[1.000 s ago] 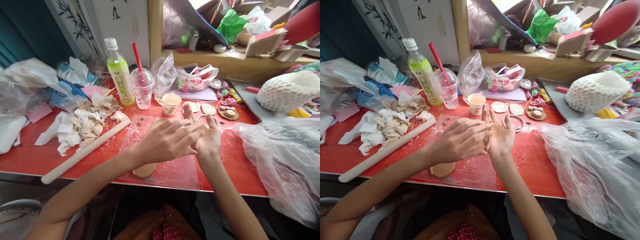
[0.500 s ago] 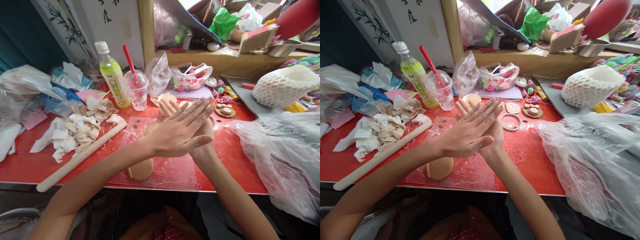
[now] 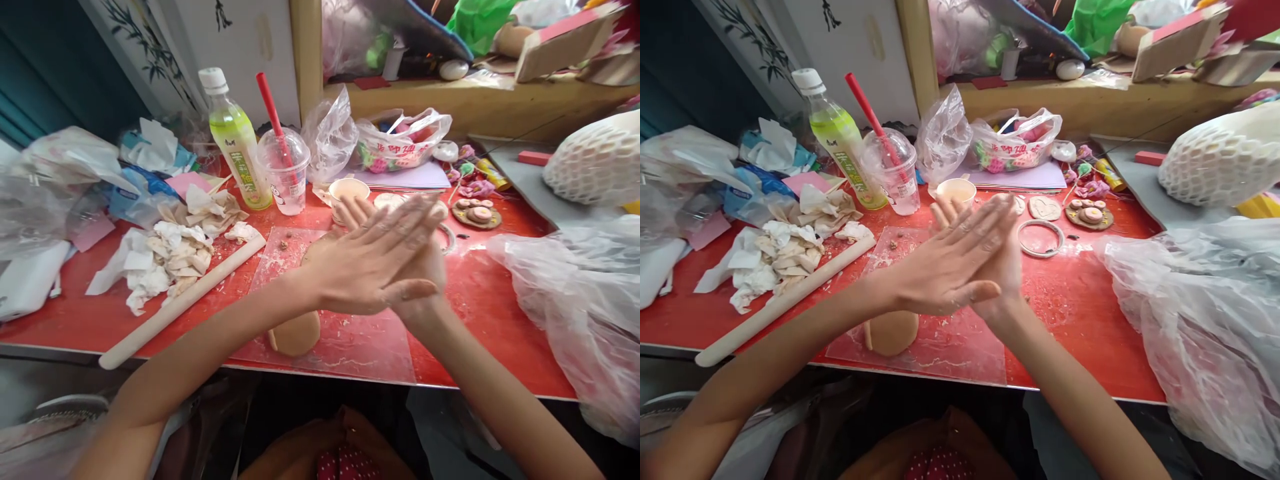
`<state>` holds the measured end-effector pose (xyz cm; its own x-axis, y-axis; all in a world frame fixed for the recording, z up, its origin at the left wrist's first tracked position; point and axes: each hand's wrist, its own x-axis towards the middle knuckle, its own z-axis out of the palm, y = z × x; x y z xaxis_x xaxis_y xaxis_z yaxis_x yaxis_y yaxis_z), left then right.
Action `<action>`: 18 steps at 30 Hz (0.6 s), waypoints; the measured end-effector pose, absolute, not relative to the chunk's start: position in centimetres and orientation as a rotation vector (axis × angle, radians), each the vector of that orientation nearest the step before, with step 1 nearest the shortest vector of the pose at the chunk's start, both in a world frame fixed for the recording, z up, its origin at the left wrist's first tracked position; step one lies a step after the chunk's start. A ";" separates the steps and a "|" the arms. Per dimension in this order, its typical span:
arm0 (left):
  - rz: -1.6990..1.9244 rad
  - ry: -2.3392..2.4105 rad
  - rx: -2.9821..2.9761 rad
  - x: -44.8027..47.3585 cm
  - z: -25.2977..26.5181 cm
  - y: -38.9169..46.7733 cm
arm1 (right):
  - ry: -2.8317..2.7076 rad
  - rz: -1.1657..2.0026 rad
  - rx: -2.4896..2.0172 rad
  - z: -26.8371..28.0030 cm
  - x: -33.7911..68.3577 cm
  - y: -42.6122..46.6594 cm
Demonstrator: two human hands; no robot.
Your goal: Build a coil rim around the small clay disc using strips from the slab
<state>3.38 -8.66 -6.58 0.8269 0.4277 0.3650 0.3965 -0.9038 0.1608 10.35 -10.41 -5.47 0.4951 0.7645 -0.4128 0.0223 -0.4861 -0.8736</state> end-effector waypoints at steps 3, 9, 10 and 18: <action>0.563 0.611 3.008 3.6 -6.5 -8.8 | -1.012 1.127 -1.879 -5.2 10.9 -10.5; 0.597 0.714 2.906 2.2 -7.0 -9.1 | -0.692 1.437 -1.205 -6.7 13.8 -11.5; 0.590 0.692 2.930 2.4 -7.0 -9.3 | -0.580 1.436 -1.179 -6.8 13.9 -11.6; 0.584 0.744 2.949 2.4 -7.9 -8.9 | -0.153 1.676 -0.661 -6.3 13.4 -11.6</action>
<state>2.39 -8.94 -7.86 0.8136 0.4659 0.3479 0.4490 -0.8835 0.1333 13.45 -11.59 -6.34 -0.0704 0.9392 -0.3360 -0.8628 -0.2264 -0.4520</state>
